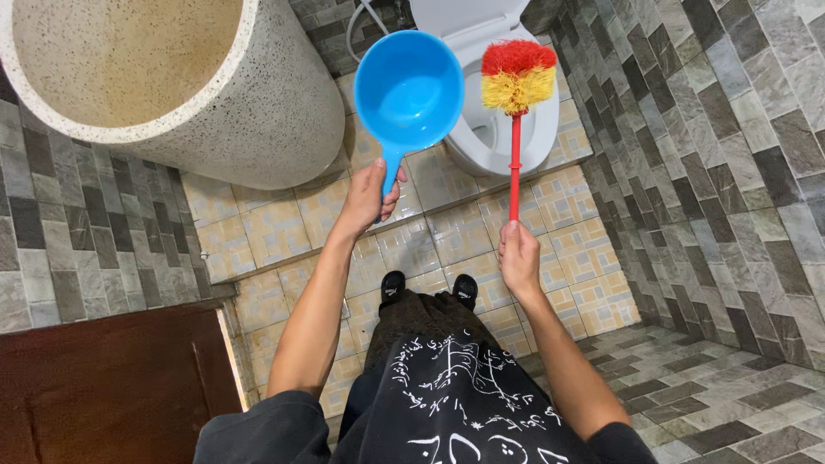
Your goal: The person holds a blue plastic bucket and a red-handled toilet brush. They repeatedly dip the brush into the bucket, swirl it to wet the bristles, and then lift it out. The person then moves the brush over the open toilet bowl and scrubs the interior surfaces.
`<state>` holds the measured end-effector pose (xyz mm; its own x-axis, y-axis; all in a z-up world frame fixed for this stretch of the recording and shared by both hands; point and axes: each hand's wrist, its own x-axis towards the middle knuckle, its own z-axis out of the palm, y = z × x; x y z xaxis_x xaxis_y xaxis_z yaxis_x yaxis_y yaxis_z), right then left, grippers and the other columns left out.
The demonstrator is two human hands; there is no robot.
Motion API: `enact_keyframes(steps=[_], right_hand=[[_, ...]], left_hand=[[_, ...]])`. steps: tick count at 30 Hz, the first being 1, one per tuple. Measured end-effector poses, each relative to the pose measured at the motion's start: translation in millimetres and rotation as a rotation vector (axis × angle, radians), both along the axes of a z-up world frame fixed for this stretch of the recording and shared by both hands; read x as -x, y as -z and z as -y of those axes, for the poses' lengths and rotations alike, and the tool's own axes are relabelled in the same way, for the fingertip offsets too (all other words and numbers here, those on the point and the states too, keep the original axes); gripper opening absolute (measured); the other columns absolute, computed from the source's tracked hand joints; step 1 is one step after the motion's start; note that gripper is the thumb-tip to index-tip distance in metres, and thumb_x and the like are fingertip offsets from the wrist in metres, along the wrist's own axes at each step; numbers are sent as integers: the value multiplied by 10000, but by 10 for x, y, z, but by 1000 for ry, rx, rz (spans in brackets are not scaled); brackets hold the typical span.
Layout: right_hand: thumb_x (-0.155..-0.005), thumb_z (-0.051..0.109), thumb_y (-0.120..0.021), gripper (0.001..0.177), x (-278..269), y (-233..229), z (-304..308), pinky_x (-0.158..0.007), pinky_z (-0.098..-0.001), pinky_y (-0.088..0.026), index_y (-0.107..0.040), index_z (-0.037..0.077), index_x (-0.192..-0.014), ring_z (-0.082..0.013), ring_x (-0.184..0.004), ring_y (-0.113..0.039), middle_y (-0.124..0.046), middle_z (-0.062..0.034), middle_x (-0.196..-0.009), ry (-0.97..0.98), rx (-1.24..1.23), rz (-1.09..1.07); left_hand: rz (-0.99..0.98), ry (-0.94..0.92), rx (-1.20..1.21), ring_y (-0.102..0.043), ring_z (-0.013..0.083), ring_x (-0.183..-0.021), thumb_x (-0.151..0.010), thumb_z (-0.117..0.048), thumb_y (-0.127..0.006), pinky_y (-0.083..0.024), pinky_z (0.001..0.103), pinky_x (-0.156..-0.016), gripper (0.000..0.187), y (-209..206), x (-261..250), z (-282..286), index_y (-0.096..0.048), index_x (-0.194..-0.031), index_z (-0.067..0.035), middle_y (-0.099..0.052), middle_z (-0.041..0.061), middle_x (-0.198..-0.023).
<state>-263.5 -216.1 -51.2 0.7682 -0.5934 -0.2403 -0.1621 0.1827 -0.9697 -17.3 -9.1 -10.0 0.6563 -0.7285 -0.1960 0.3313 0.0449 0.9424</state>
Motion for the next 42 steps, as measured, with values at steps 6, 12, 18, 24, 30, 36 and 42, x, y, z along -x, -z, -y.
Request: enact_keyframes(steps=[6,12,18,24,30,36,42], right_hand=[[-1142,353,-372,439,78,-74,22,-459,-246,-257,-535,75,-845,-31,-510,-332,-394,63,-609,-12,97,45],[-1080,249,-505,305,85,-472,77,-508,-333,-363,-698,28,-995,-109,-516,-453,-476,-64,-568,-43,585,-106],[-1058,202,-612,256,13,-793,170,-623,-399,-516,-697,59,-1253,-364,-743,-684,-705,-196,-909,-136,952,-40],[-1008,175,-596,388,66,-907,245,-551,-508,-470,-651,143,-1391,-418,-639,-656,-688,-192,-790,-244,1184,-371],[-1090,184,-564,367,167,-512,338,-554,-409,-464,-641,141,-1446,-324,-648,-616,-614,-115,-746,-334,990,-77],[-1056,321,-500,377,111,-495,822,-351,-185,-227,-627,140,-1361,-11,-442,-307,-415,83,-619,-565,-661,-317],[-1074,314,-525,358,188,-211,672,-481,-255,-296,-673,188,-1376,-30,-550,-320,-413,82,-645,-489,518,-360]], left_hand=[[-23,4,33,-398,84,-446,-1123,-468,-327,-327,266,-397,540,46,37,62,-572,-973,-11,-475,6,-599],[113,-62,-93,-405,73,-454,-1109,-416,-397,-319,258,-408,462,17,92,106,-594,-929,-38,-475,-12,-581],[561,-79,-381,-534,177,-553,-1093,-414,-477,-439,357,-527,494,-107,210,152,-625,-822,-28,-551,67,-604],[890,2,-727,-623,491,-718,-1050,-435,-505,-479,568,-648,468,-315,376,253,-693,-881,-40,-652,259,-712],[974,16,-787,-625,501,-715,-1047,-437,-507,-478,594,-649,476,-256,545,417,-666,-843,-38,-667,253,-747],[881,40,-807,-624,500,-726,-1051,-444,-504,-484,587,-666,483,-181,686,341,-662,-861,-29,-660,264,-731],[925,93,-928,-631,499,-733,-1048,-449,-494,-497,593,-680,478,12,697,331,-683,-870,-47,-672,258,-743]])
